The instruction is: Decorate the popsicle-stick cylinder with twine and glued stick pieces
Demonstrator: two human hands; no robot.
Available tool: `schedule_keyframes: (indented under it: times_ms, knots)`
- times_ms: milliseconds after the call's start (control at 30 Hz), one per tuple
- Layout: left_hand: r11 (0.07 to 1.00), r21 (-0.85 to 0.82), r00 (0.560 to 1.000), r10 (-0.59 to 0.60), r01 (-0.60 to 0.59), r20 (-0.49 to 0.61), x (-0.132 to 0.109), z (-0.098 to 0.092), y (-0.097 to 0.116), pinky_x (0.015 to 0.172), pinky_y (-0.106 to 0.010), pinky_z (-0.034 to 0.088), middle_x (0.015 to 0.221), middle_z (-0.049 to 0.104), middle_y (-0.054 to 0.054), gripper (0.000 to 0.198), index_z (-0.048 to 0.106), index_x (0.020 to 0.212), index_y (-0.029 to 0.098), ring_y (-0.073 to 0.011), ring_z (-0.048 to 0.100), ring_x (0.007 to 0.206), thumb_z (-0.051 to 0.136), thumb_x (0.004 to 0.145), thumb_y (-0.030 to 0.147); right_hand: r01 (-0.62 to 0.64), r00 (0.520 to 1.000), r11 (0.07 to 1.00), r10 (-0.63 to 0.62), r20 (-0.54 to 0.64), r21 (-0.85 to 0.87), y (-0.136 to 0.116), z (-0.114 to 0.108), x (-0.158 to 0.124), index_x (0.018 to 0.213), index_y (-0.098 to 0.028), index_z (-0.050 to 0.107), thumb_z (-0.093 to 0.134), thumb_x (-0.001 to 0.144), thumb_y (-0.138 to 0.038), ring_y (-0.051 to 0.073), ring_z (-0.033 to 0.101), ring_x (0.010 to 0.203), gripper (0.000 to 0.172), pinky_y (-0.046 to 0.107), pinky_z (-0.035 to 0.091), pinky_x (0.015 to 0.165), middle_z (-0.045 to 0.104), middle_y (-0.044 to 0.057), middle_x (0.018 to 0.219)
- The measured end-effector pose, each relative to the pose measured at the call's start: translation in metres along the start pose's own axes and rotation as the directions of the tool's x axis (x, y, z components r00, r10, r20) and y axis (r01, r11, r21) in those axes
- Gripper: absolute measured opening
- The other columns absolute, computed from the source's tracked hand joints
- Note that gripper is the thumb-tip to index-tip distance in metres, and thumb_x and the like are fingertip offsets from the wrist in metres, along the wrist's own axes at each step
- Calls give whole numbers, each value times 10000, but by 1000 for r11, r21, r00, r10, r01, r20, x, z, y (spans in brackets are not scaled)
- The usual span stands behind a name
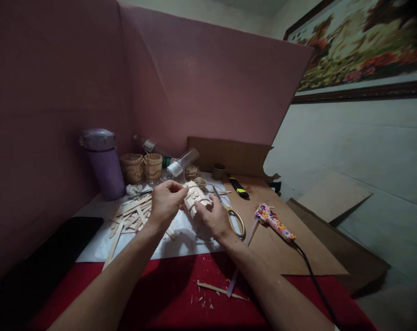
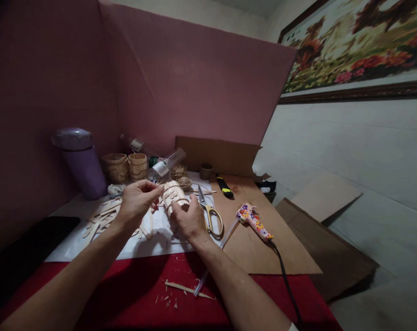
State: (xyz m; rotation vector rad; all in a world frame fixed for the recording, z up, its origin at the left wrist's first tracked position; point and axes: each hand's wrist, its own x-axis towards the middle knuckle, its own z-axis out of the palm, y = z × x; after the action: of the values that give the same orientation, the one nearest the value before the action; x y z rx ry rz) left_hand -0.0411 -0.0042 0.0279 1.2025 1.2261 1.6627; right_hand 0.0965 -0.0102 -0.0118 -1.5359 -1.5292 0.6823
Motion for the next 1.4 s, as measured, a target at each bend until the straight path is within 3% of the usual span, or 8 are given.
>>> schedule_keyframes:
  times_ms: [233,400,567,767,967,1100,1200,1400]
  knots:
    - [943,-315,995,-91,102,49,3,-2,5,364,-199,405,501,604,-12,271,659,636,87,-89,498,394,824,462,212,108,993,858,-115,17,-503,-10,9,-9,1106,-103,633,497,898,-568,321,635,1020,527,388,477,843,650,197,1102]
    - [908,-367,979,-173,201,107,4,-2,4,371,-191,425,483,591,-18,222,649,614,77,-92,515,396,808,482,157,170,975,718,-222,10,-675,-7,-16,-4,1126,-121,628,340,1009,-434,291,575,1106,441,370,441,904,628,178,1154]
    - [895,-393,977,-182,211,111,5,-4,7,373,-185,439,534,627,-48,128,643,646,73,-98,545,407,754,604,121,52,994,688,33,103,-724,3,-40,-1,1115,-69,641,587,886,-215,372,570,1134,277,425,442,876,607,265,1189]
    - [887,-406,975,-191,220,111,4,-5,10,413,-189,471,570,650,-61,114,637,665,72,-103,578,427,746,642,91,-32,992,839,94,87,-544,12,-45,5,1112,-81,611,597,765,-80,323,651,999,348,394,463,817,687,222,1047]
    - [883,-399,969,-226,246,97,7,-7,10,400,-189,445,552,633,-49,175,613,644,84,-98,557,419,775,585,115,-142,989,987,144,22,-81,24,-55,7,916,-182,568,574,805,-315,186,592,556,173,296,478,501,568,-6,600]
    - [875,-399,961,-240,274,134,6,-5,10,393,-197,422,535,621,-42,182,610,634,86,-99,539,411,762,548,137,-116,992,958,97,85,261,9,-58,-5,918,-211,509,648,764,-551,91,426,417,399,246,462,412,417,-90,559]
    - [875,-394,957,-228,282,178,5,-4,10,401,-200,411,542,621,-39,212,614,633,87,-98,536,422,774,520,168,-153,968,792,1,250,592,-11,-57,-10,884,-213,496,721,646,-696,63,413,439,584,238,491,452,429,-90,597]
    - [868,-415,959,-210,272,189,4,-6,12,414,-203,379,553,615,-32,257,611,629,92,-89,516,434,795,501,219,-155,926,797,-88,367,584,-17,-41,-15,935,-208,497,616,493,-904,76,459,489,833,201,427,410,522,-44,678]
